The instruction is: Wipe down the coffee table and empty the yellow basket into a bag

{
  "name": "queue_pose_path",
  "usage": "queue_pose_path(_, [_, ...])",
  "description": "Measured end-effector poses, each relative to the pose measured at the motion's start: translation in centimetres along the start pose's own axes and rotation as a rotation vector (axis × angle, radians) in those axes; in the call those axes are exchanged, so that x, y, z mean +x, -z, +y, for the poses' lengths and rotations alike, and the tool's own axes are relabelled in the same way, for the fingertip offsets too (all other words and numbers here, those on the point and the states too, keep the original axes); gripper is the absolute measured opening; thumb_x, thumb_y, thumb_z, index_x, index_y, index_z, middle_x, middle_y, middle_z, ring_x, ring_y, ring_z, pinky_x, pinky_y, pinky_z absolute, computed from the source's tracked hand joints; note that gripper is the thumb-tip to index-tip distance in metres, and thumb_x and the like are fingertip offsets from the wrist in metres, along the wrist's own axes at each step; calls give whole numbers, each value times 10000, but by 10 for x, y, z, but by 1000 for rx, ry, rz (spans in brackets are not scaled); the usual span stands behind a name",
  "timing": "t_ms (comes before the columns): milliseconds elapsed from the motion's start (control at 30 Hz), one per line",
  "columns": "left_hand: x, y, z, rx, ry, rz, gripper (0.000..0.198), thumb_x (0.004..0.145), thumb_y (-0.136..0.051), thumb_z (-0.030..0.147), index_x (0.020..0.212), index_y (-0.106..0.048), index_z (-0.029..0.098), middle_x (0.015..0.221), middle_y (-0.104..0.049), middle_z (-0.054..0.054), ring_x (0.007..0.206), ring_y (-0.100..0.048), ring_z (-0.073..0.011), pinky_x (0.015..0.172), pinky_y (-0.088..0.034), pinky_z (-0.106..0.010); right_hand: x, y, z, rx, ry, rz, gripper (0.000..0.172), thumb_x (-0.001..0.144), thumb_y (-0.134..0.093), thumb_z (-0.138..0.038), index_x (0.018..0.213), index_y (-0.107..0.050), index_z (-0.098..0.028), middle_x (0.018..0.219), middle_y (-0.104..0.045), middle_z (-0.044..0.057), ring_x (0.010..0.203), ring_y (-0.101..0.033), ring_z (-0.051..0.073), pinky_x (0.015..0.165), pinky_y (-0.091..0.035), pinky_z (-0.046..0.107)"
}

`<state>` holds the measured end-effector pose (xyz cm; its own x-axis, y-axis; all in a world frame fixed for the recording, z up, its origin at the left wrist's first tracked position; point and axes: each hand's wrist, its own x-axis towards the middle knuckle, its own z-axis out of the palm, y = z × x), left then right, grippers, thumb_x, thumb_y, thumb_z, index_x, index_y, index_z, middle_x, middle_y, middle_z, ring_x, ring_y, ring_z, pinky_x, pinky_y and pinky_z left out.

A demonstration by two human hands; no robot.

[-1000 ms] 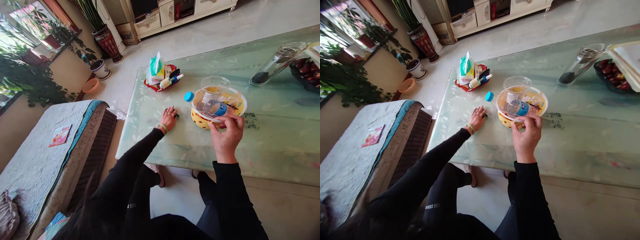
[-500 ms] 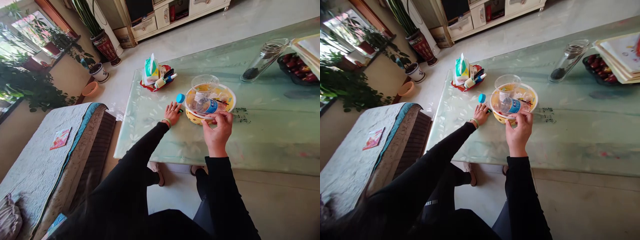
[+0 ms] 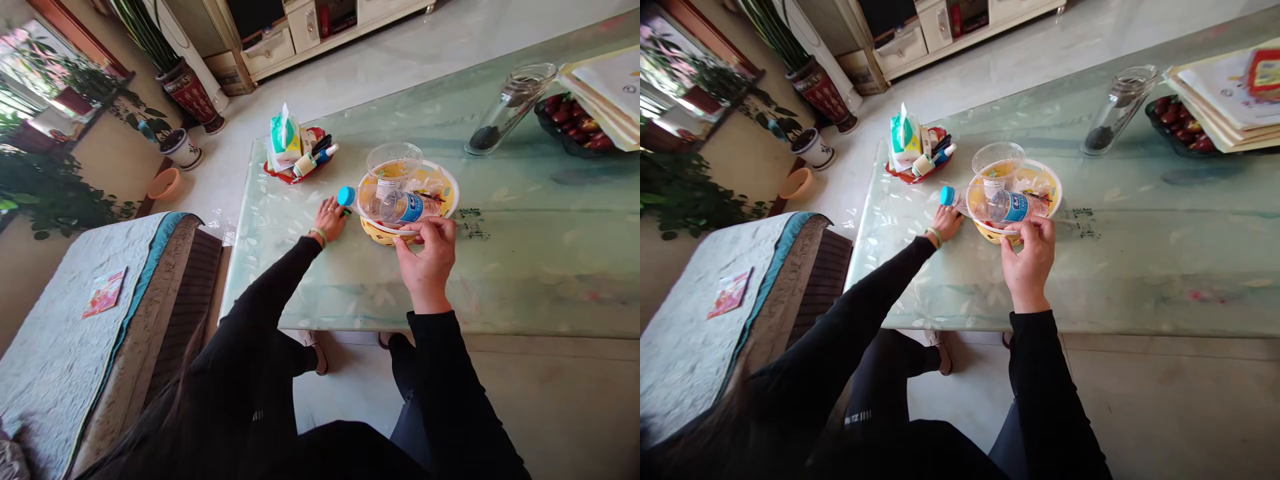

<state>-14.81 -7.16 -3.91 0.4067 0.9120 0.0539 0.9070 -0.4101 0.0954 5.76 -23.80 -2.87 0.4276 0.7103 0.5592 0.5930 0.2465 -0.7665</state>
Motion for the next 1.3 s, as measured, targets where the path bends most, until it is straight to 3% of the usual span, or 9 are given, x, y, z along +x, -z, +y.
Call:
queue_pose_path(167, [-158, -5, 28, -13, -134, -128, 633, 1043, -475, 315, 1663, -395, 218, 1788, -244, -81, 1676, -180, -263, 1380, -159, -500, -1, -5, 4, 55, -1, 24, 190, 775, -684, -186, 961, -675, -222, 1168, -582, 94, 1080, -637, 250, 897, -599, 426])
queue_pose_path(267, [-197, -13, 42, -6, -158, -115, 641, 1056, -460, 370, 1673, -373, 217, 1793, -219, -83, 1679, -147, -267, 1382, -160, -506, -1, -8, 3, 60, -6, 37, 189, 763, -673, -173, 946, -668, -220, 1172, -591, 97, 1107, -637, 253, 888, -601, 414])
queue_pose_path(367, [-167, -19, 51, 4, -162, -78, 648, 1057, -457, 374, 1676, -370, 205, 1791, -237, -82, 1679, -156, -275, 1384, -162, -499, -2, -9, 3, 64, -5, 51, 193, 763, -668, -172, 950, -674, -219, 1173, -593, 99, 1099, -643, 251, 854, -603, 396])
queue_pose_path(567, [-24, -20, 56, 13, -54, -6, 655, 1009, -488, 300, 1645, -430, 155, 1770, -320, -97, 1674, -197, -296, 1389, -141, -493, 1, -5, 9, 46, 15, 71, 187, 794, -667, -177, 972, -692, -227, 1160, -589, 100, 1072, -651, 248, 809, -612, 382])
queue_pose_path(667, [26, -18, 52, 12, -77, -7, 634, 1009, -456, 282, 1631, -453, 158, 1757, -356, -83, 1674, -198, -272, 1393, -101, -474, 7, 0, 17, 8, 6, 84, 197, 802, -667, -164, 982, -685, -243, 1171, -580, 103, 1103, -640, 262, 850, -619, 407])
queue_pose_path(833, [73, -11, 50, -11, -41, -1, 649, 1028, -392, 263, 1668, -390, 160, 1760, -346, -82, 1676, -189, -269, 1390, -102, -500, 12, 8, 22, -41, -14, 118, 195, 818, -668, -175, 996, -674, -254, 1179, -570, 107, 1115, -629, 275, 886, -622, 445])
queue_pose_path(933, [72, -7, 55, -11, 10, 6, 653, 1026, -403, 256, 1671, -386, 159, 1775, -312, -65, 1674, -196, -279, 1393, -99, -492, 13, 10, 20, -45, -18, 141, 194, 823, -660, -185, 1005, -681, -247, 1174, -578, 102, 1103, -632, 265, 882, -618, 436])
queue_pose_path(1033, [32, -6, 60, -13, -24, -19, 668, 1011, -441, 250, 1670, -387, 156, 1787, -273, -71, 1674, -199, -285, 1390, -131, -503, 14, 10, 20, -21, -16, 154, 192, 809, -655, -182, 989, -692, -236, 1169, -585, 99, 1069, -638, 248, 873, -609, 417])
queue_pose_path(1300, [-173, -27, 79, -17, -215, -63, 678, 1024, -491, 369, 1672, -376, 207, 1793, -220, -83, 1679, -151, -276, 1383, -191, -504, 14, 10, 23, 81, -65, 198, 185, 751, -668, -199, 931, -710, -212, 1131, -587, 93, 999, -633, 235, 838, -589, 403])
